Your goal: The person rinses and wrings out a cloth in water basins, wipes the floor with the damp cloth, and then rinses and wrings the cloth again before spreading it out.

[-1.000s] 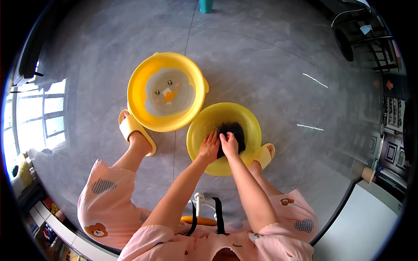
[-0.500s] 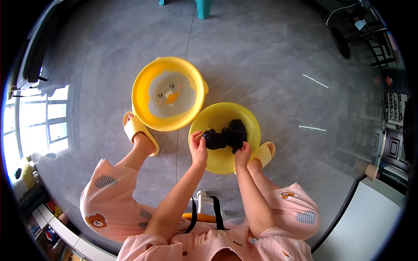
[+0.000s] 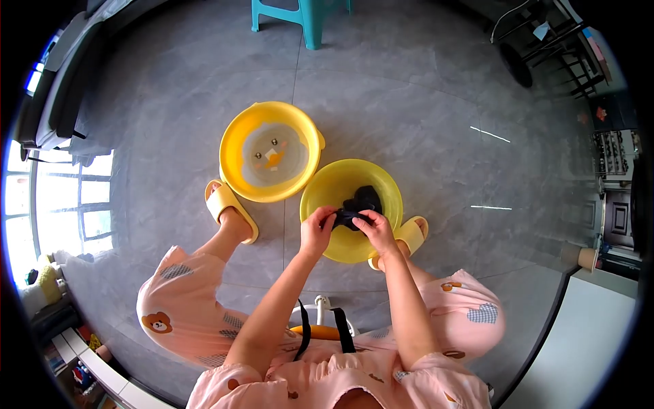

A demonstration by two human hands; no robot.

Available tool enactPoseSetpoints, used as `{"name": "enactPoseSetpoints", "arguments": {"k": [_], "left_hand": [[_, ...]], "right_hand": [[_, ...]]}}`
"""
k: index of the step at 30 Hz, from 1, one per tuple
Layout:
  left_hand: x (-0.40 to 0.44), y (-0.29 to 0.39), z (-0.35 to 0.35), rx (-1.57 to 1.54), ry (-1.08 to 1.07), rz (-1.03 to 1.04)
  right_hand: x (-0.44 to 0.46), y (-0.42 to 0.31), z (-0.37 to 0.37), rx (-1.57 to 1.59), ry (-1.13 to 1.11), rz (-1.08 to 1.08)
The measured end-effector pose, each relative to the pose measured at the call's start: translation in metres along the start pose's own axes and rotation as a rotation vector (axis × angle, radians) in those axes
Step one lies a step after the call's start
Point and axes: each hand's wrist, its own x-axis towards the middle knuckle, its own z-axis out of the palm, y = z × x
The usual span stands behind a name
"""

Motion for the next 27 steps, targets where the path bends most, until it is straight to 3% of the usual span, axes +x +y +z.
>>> {"name": "enactPoseSetpoints", "arguments": {"k": [1,6,8,12,14,16,18,20,21,23,26,27], "left_hand": [[-0.001,-0.005,-0.001,0.073,-0.003,0.156],[-0.010,-0.016,-0.003,0.120,-0.219,0.265],[-0.017,-0.026,0.001,0.168,-0.258,0.328],[-0.023,-0.033,0.008,-0.433,-0.286,-0.133],[-0.017,-0.027,0.008,-0.452,-0.247,-0.110],[-0.006,-0.029,0.011,-0.504,-0.181,-0.090],[0.008,-0.046,0.012,-0.025,-0.061,-0.185],[0.018,-0.075,0.021,0.163,0.013,-0.199],[0.025,-0.089,0.024,0.248,-0.069,-0.191],[0.040,-0.112,0.030,0.416,-0.239,-0.178],[0.061,-0.110,0.045,0.526,0.019,-0.166],[0.066,-0.116,0.052,0.567,0.027,-0.250]], "right_hand": [[-0.004,-0.006,0.003,0.031,0.012,-0.017],[-0.023,-0.034,0.014,0.102,0.033,-0.049],[-0.034,-0.055,0.015,0.165,0.012,0.041],[-0.044,-0.075,0.009,0.318,0.033,0.127],[-0.033,-0.075,-0.001,0.352,0.125,0.122],[-0.006,-0.054,-0.018,0.193,0.216,0.188],[0.022,-0.003,-0.035,-0.195,0.249,0.253],[0.049,0.071,-0.052,-0.650,0.233,0.159],[0.052,0.062,-0.038,-0.769,0.235,0.219],[0.066,0.069,-0.022,-0.922,0.227,0.088],[0.093,0.087,-0.008,-1.005,0.288,-0.159],[0.100,0.092,-0.005,-1.062,0.207,-0.241]]}}
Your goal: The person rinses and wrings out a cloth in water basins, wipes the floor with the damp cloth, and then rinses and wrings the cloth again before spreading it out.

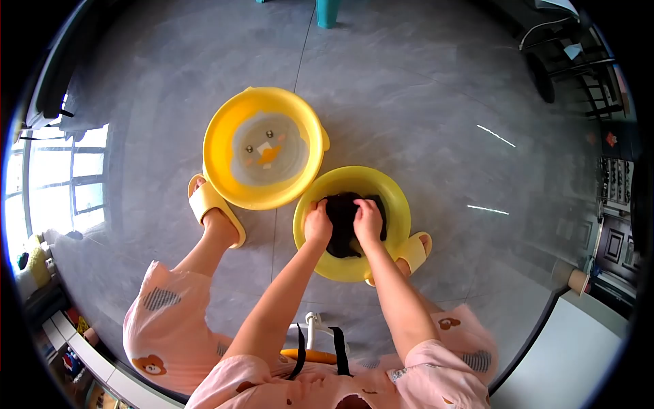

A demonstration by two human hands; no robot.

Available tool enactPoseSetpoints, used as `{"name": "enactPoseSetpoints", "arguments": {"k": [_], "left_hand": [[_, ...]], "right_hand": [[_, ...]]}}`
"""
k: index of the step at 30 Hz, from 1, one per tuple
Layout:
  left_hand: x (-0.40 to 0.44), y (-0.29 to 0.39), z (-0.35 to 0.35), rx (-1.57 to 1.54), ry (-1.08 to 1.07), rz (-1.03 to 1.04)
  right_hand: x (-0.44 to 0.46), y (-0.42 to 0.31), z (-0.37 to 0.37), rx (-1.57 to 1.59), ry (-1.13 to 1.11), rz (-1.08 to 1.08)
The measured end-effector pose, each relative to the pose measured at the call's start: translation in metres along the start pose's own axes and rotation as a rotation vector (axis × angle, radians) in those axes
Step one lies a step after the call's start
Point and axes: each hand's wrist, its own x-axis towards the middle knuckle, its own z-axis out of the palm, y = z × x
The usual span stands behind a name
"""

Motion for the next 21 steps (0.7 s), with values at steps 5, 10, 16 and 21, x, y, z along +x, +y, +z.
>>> {"name": "enactPoseSetpoints", "arguments": {"k": [5,10,16,21], "left_hand": [[0.006,-0.005,0.013,0.581,-0.145,0.374],[0.001,0.008,0.009,0.662,-0.164,0.336],[-0.019,0.020,-0.051,0.275,-0.012,0.382],[-0.058,0.077,-0.108,-0.148,0.187,0.493]], "right_hand": [[0.029,0.021,0.002,-0.222,-0.189,-0.387],[0.031,0.029,-0.008,-0.189,-0.226,-0.293],[0.018,0.032,-0.055,0.625,-0.017,0.052],[-0.015,-0.016,-0.121,0.804,0.276,0.122]]}}
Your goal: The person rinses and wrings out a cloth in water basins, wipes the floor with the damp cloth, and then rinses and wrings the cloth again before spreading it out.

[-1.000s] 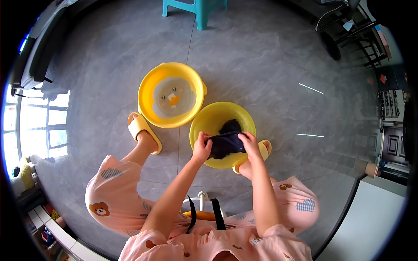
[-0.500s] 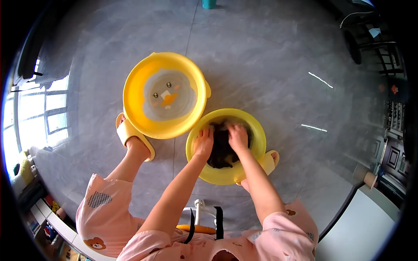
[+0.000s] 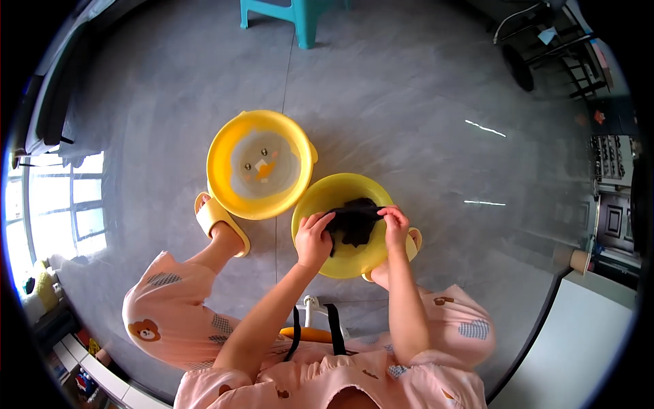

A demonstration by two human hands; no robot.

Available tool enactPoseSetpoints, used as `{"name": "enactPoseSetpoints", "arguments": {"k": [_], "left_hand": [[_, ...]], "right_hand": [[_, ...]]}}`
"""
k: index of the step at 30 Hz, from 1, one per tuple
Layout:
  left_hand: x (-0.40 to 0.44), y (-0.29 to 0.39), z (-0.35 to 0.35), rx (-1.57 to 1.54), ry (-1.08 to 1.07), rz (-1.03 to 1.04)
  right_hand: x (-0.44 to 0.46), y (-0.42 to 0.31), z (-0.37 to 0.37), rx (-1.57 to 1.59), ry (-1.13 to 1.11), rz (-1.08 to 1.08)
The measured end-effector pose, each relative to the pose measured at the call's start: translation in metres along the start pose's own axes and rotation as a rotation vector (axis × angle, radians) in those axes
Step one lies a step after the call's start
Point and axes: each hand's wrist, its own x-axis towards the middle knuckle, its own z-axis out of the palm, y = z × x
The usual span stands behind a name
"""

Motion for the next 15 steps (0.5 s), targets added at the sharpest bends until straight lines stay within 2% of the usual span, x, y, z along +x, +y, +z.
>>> {"name": "enactPoseSetpoints", "arguments": {"k": [5,8,11,13,15], "left_hand": [[-0.007,0.060,-0.041,-0.323,0.138,-0.059],[-0.017,0.071,-0.054,-0.467,0.135,-0.112],[-0.024,0.060,-0.043,-0.481,0.171,-0.096],[-0.017,0.046,-0.030,-0.304,0.170,-0.055],[-0.019,0.017,-0.006,-0.044,0.100,-0.031]], "right_hand": [[-0.028,-0.074,-0.002,0.061,0.141,-0.193],[-0.037,-0.095,-0.002,0.109,0.192,-0.259],[-0.040,-0.094,0.007,0.093,0.250,-0.280],[-0.039,-0.068,0.023,0.025,0.309,-0.213],[-0.033,-0.030,0.036,-0.315,0.164,-0.174]]}}
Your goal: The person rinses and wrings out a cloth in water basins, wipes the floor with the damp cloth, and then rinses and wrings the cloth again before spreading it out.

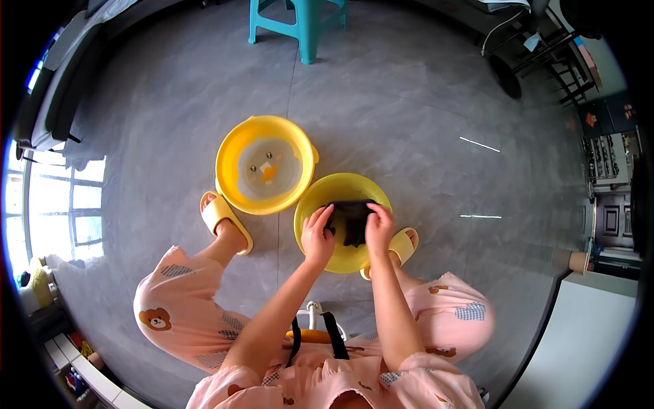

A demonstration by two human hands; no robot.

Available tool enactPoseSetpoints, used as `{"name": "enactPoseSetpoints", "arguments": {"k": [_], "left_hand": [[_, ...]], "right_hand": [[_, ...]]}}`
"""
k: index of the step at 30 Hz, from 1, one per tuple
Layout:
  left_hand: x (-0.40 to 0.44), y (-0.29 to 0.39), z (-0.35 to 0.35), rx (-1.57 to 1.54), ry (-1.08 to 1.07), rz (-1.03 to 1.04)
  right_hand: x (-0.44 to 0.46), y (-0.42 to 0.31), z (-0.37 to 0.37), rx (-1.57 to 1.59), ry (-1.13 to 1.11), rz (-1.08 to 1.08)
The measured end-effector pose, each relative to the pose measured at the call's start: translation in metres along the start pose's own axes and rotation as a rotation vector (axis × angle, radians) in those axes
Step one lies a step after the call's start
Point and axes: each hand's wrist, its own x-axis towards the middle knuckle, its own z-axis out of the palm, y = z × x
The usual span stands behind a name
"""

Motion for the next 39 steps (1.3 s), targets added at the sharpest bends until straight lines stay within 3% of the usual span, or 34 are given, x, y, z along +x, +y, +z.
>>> {"name": "enactPoseSetpoints", "arguments": {"k": [3,5,7,8,10,12,13,15,17,18,19,21,22,23,25,26,27,29,30,31,33,35,38,39], "left_hand": [[-0.012,-0.051,0.042,0.225,-0.277,-0.061],[-0.018,-0.088,0.064,0.325,-0.558,-0.125],[-0.028,-0.118,0.082,0.515,-0.694,-0.068],[-0.029,-0.121,0.087,0.417,-0.634,-0.151],[-0.020,-0.092,0.075,0.231,-0.512,-0.311],[-0.019,-0.067,0.066,0.008,-0.242,-0.210],[-0.018,-0.046,0.056,-0.067,-0.173,-0.164],[-0.023,-0.014,0.052,-0.260,-0.044,-0.134],[-0.028,0.011,0.045,-0.441,-0.032,-0.200],[-0.029,0.023,0.039,-0.535,-0.062,-0.343],[-0.030,0.028,0.042,-0.685,-0.028,-0.433],[-0.031,0.047,0.029,-0.877,-0.063,-0.474],[-0.031,0.056,0.018,-0.963,-0.115,-0.463],[-0.033,0.058,0.014,-0.961,-0.212,-0.453],[-0.040,0.056,0.015,-1.094,-0.228,-0.334],[-0.040,0.056,0.009,-1.173,-0.258,-0.384],[-0.039,0.050,0.010,-1.075,-0.167,-0.368],[-0.032,0.022,0.016,-0.876,0.032,-0.405],[-0.028,-0.001,0.026,-0.906,0.085,-0.577],[-0.024,-0.020,0.032,-0.934,0.138,-0.747],[-0.020,-0.041,0.035,-1.314,0.132,-1.044],[-0.014,-0.046,0.034,-1.543,-0.104,-1.355],[-0.015,-0.043,0.043,-1.140,-0.245,-1.300],[-0.018,-0.051,0.047,-1.198,-0.245,-1.320]], "right_hand": [[-0.020,0.058,0.041,-0.351,-0.276,-0.267],[-0.034,0.084,0.055,-0.613,-0.651,-0.261],[-0.041,0.094,0.056,-0.808,-0.906,-0.154],[-0.040,0.100,0.057,-0.807,-0.917,-0.041],[-0.037,0.092,0.049,-0.489,-0.570,-0.055],[-0.029,0.062,0.040,-0.105,-0.195,-0.020],[-0.027,0.034,0.029,-0.027,-0.144,0.083],[-0.026,-0.009,0.004,0.013,-0.189,0.010],[-0.028,-0.042,-0.013,-0.050,-0.157,-0.231],[-0.034,-0.051,-0.013,0.063,-0.047,-0.053],[-0.035,-0.063,-0.014,0.284,0.082,0.280],[-0.030,-0.017,-0.008,0.367,0.304,0.445],[-0.024,-0.034,-0.028,0.787,-0.075,0.998],[-0.028,0.016,-0.024,1.153,-0.427,1.094],[-0.034,0.044,-0.002,1.009,-0.389,1.287],[-0.038,0.040,-0.014,1.077,-0.552,1.153],[-0.048,0.037,-0.018,1.132,-0.492,1.043],[-0.056,0.077,-0.005,1.054,-0.368,1.259],[-0.055,0.055,-0.004,0.857,-0.213,1.385],[-0.057,0.044,-0.006,0.822,-0.247,1.374],[-0.068,0.006,-0.003,0.849,-0.189,1.279],[-0.079,-0.001,0.001,0.766,-0.270,1.174],[-0.084,-0.010,0.001,0.801,-0.324,1.192],[-0.083,-0.009,-0.002,0.805,-0.349,1.196]]}}
